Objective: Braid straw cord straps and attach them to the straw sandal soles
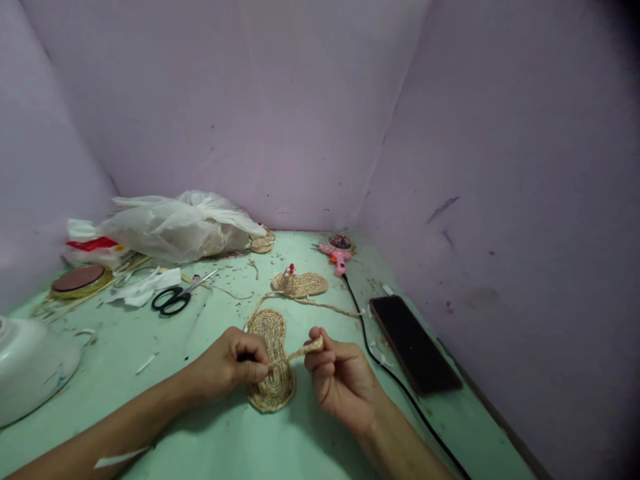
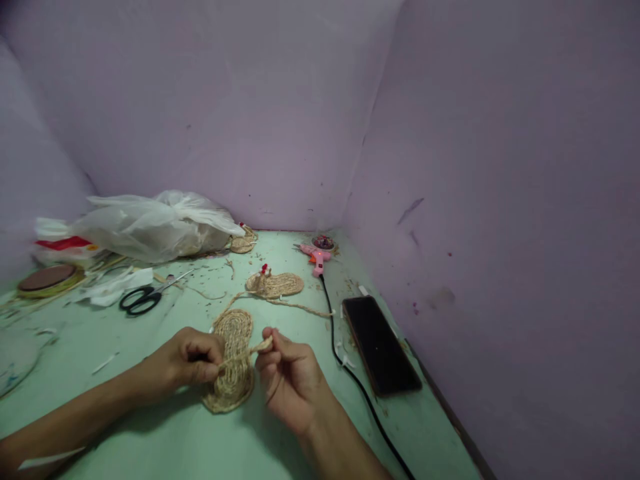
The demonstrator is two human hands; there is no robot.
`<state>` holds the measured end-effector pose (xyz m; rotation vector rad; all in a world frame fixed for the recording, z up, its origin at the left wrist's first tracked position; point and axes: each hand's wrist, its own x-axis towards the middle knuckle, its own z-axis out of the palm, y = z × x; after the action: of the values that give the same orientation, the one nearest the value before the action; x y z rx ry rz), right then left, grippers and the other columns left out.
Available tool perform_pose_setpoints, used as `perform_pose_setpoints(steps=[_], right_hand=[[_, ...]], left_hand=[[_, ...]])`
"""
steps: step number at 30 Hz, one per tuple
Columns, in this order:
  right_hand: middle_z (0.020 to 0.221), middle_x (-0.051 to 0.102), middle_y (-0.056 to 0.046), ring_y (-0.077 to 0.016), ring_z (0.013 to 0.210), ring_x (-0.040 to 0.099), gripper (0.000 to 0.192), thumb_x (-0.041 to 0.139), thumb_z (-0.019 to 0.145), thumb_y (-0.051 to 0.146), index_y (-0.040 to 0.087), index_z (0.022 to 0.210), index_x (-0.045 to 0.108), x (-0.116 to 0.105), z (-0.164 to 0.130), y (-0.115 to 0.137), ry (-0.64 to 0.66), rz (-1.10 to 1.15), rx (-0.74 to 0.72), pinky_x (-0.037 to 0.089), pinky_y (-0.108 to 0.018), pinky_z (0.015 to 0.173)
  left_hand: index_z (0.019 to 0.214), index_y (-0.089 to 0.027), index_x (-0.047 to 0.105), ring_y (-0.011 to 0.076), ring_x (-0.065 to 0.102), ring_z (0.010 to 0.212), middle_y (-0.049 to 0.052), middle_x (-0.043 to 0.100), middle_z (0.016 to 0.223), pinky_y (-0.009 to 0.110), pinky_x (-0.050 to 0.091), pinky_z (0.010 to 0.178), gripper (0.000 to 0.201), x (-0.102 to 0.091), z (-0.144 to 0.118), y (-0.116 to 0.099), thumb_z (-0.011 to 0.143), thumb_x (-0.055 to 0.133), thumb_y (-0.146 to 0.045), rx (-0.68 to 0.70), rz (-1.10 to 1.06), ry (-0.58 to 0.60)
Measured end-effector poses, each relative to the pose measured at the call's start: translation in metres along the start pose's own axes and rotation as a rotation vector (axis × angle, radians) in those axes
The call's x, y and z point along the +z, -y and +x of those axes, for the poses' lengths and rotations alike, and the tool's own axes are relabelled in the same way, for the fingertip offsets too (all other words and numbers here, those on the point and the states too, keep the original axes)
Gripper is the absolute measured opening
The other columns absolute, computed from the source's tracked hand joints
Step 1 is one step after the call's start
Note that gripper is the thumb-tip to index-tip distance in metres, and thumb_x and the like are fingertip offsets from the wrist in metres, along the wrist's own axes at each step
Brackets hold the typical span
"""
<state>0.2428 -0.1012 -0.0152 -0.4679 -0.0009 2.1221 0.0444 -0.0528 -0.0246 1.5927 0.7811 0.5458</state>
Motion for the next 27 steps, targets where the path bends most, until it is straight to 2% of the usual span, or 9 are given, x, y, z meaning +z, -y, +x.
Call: perform_pose_setpoints(steps=[4,8,11,13,15,17,21,24,27], right_hand=[[0.071,0.069,-0.005,-0.0116,0.057,0.064,0.035,0.076,0.062,0.032,0.009,0.086,0.066,0.0,0.005,-0.013,-0.068,-0.31,-0.219,0.054,-0.021,0.052],[0.061,0.067,-0.004,-0.0101,0.05,0.062,0.032,0.081,0.054,0.03,0.008,0.072,0.065,-0.004,0.012,-0.024,-0.185,-0.54,-0.328,0.052,-0.017,0.047],[0.06,0.068,-0.003,-0.0092,0.05,0.062,0.033,0.084,0.047,0.028,0.009,0.068,0.065,-0.006,0.015,-0.022,-0.321,-0.522,-0.45,0.052,-0.016,0.05],[0.062,0.069,-0.004,-0.0104,0.053,0.063,0.037,0.086,0.044,0.027,0.009,0.07,0.066,-0.006,0.016,-0.02,-0.364,-0.497,-0.492,0.054,-0.017,0.051],[0.063,0.069,-0.005,-0.0112,0.053,0.064,0.039,0.086,0.043,0.027,0.008,0.071,0.067,-0.005,0.016,-0.019,-0.376,-0.496,-0.5,0.055,-0.018,0.053],[0.063,0.069,-0.004,-0.0112,0.053,0.064,0.039,0.086,0.044,0.028,0.008,0.071,0.067,-0.004,0.015,-0.02,-0.373,-0.497,-0.5,0.055,-0.018,0.053],[0.063,0.07,-0.006,-0.0126,0.055,0.065,0.035,0.083,0.051,0.029,0.008,0.073,0.066,-0.004,0.015,-0.022,-0.333,-0.512,-0.466,0.055,-0.018,0.052],[0.059,0.069,-0.006,-0.0128,0.054,0.066,0.03,0.082,0.054,0.027,0.008,0.071,0.066,-0.005,0.015,-0.022,-0.266,-0.47,-0.369,0.055,-0.018,0.051],[0.054,0.068,-0.003,-0.0098,0.049,0.065,0.028,0.084,0.049,0.021,0.01,0.068,0.067,-0.005,0.014,-0.024,-0.159,-0.334,-0.224,0.055,-0.015,0.05]], left_hand=[[0.055,-0.011,0.06,0.0086,0.041,0.046,0.0,0.05,0.048,0.022,0.029,0.047,0.026,0.004,-0.001,-0.002,0.059,0.069,-0.034,-0.107,-0.227,-0.021],[0.055,-0.009,0.062,0.0082,0.038,0.046,0.0,0.049,0.048,0.022,0.028,0.046,0.036,0.009,0.0,-0.008,0.057,0.07,-0.045,-0.18,-0.215,0.041],[0.072,-0.009,0.068,0.006,0.029,0.042,-0.001,0.049,0.048,0.021,0.02,0.041,0.048,0.006,0.002,-0.013,0.063,0.06,-0.056,-0.195,-0.145,-0.106],[0.083,-0.009,0.068,0.0065,0.031,0.043,0.001,0.054,0.056,0.022,0.022,0.042,0.05,0.004,0.002,-0.016,0.065,0.058,-0.055,-0.196,-0.109,-0.207],[0.082,-0.009,0.067,0.0082,0.039,0.049,0.002,0.057,0.062,0.022,0.029,0.047,0.042,0.005,0.001,-0.019,0.064,0.062,-0.047,-0.179,-0.051,-0.241],[0.072,-0.009,0.066,0.0098,0.042,0.054,0.001,0.055,0.059,0.023,0.032,0.052,0.031,0.008,0.0,-0.022,0.061,0.065,-0.038,-0.178,0.014,-0.249],[0.057,-0.01,0.06,0.0085,0.037,0.05,-0.003,0.046,0.049,0.023,0.028,0.05,0.022,0.015,0.0,-0.023,0.06,0.062,-0.032,-0.179,0.053,-0.288],[0.053,-0.011,0.056,0.0069,0.032,0.048,-0.004,0.04,0.046,0.022,0.024,0.048,0.027,0.016,-0.001,-0.02,0.061,0.063,-0.036,-0.137,-0.038,-0.277],[0.056,-0.011,0.056,0.0057,0.03,0.045,-0.005,0.041,0.046,0.021,0.02,0.045,0.034,0.02,-0.003,-0.017,0.06,0.067,-0.043,-0.123,-0.294,-0.194]])
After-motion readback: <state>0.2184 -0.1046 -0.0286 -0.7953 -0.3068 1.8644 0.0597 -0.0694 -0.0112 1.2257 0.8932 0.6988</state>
